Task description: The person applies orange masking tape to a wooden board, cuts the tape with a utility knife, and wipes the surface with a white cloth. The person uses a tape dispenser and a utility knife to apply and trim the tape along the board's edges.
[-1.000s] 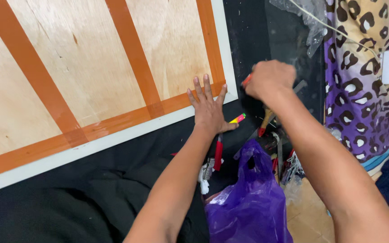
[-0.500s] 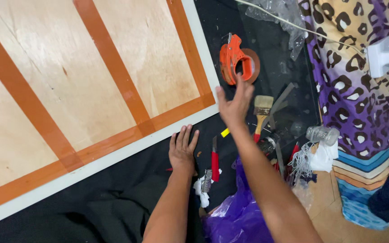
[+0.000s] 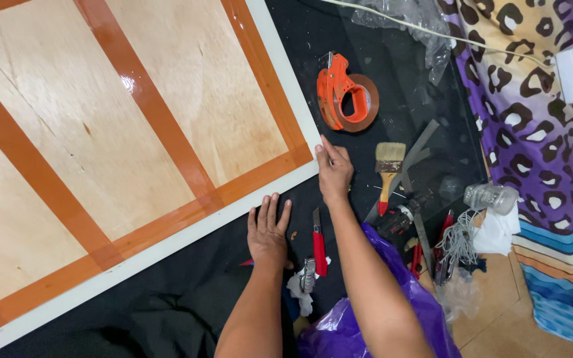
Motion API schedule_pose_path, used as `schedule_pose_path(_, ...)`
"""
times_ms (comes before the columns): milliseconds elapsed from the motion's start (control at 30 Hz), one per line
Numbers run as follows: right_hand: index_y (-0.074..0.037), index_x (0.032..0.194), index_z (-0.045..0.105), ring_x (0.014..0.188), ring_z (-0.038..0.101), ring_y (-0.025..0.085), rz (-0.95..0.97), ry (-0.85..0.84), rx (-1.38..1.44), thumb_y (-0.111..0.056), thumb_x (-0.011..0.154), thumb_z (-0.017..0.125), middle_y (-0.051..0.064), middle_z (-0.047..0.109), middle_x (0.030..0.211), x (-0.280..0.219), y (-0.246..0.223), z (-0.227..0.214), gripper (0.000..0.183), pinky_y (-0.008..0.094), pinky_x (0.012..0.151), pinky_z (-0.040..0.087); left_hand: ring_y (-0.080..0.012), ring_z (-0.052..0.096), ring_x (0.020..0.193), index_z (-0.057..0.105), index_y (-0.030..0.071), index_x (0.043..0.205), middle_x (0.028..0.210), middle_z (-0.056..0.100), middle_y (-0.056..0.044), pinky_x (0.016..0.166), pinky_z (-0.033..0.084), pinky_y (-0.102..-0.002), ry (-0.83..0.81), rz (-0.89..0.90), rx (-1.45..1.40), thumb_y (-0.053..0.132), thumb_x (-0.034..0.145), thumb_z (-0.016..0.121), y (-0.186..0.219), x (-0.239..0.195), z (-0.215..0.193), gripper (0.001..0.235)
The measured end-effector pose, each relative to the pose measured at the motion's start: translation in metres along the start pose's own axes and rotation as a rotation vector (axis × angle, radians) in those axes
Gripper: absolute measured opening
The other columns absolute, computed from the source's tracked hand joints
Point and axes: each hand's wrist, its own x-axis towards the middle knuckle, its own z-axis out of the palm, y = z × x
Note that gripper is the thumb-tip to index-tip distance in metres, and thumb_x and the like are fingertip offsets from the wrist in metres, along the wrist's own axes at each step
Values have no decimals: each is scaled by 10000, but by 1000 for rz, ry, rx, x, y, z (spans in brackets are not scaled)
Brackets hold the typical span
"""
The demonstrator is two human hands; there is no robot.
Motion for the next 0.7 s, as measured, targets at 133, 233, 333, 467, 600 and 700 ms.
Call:
schedule_pose_path(133,-92,1210,760,807,592,123,43,-40,46,-247,899,828,28,642,936,-7,-10,-9,354,277,710,504,-274,-188,1572,-177,278,1635,1718,-212,-79,1229,-56,-517,38,-5,40,703,539,912,3,-2,8,1602)
schedule_pose_path(233,-84,1136,775,767,582,123,79,-18,33,-278,832,860,26,613,891,1,-27,-5,370,276,687,510,-265,-197,1568,-187,298,1634,1721,-229,-66,1223,-68,-508,-18,-2,-12,690,530,929,2,2,5,1618)
schedule_pose_path(333,-67,1019,767,708,558,133,161,6,-97,-319,807,898,26,598,821,6,-37,1,354,280,653,490,-267,-212,1566,-194,288,1632,1718,-236,-72,1220,-85,-519,-21,-8,12,702,532,923,3,0,4,1622)
schedule_pose_path(467,-46,962,699,625,552,120,300,-38,-169,-402,825,891,29,583,710,16,-37,2,428,287,591,458,-280,-203,1567,-182,278,1639,1720,-224,-84,1222,-81,-525,-4,-5,7,691,533,928,2,1,3,1620)
schedule_pose_path(600,-67,1048,706,671,541,82,155,-166,144,-405,838,840,-6,598,771,15,-29,-11,420,276,592,460,-276,-202,1563,-187,288,1636,1717,-228,-81,1216,-77,-522,-11,-3,-13,676,527,939,3,0,6,1627)
schedule_pose_path(700,-66,1047,699,662,598,73,234,-229,138,-378,800,848,-2,630,759,22,-30,-12,425,255,587,478,-277,-202,1566,-185,286,1637,1719,-227,-81,1218,-75,-520,3,-3,-15,684,525,934,2,2,5,1627)
